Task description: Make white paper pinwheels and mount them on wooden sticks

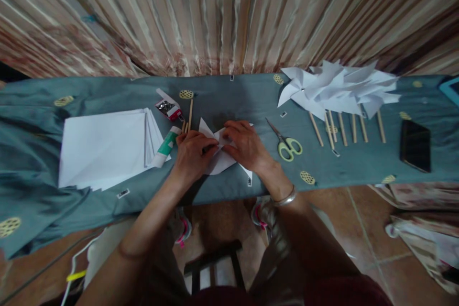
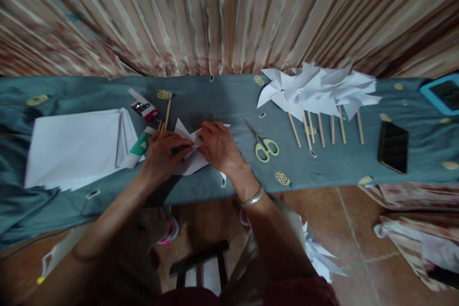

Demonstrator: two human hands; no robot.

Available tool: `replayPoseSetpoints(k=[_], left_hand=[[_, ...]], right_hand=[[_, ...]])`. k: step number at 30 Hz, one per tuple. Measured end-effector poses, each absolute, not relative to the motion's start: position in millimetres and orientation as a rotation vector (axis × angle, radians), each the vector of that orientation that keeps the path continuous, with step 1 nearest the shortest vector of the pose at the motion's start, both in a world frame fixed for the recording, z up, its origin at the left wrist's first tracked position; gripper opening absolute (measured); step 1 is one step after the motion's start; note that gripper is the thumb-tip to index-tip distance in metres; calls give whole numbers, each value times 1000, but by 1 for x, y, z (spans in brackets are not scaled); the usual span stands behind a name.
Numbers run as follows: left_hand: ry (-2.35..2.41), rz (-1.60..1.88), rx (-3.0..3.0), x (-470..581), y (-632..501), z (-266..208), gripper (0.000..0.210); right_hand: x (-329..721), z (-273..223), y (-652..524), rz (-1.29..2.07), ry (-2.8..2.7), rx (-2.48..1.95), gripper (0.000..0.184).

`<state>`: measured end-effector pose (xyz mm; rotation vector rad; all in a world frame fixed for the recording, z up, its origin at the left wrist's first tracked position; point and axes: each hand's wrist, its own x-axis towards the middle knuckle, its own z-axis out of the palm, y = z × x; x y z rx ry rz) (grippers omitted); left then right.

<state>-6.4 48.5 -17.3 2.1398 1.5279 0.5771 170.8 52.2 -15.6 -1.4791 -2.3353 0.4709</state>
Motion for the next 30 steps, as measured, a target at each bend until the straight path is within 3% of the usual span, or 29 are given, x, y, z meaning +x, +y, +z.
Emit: replayPoseSetpoints(k=[13, 30], left_hand=[[1586, 643, 2058, -2, 48, -23, 18], [1573, 547, 2143, 3, 51, -20, 32]], right_hand=[[176, -20, 57, 525, -2295, -1393, 28], [176, -22, 59, 537, -2261, -1359, 24]])
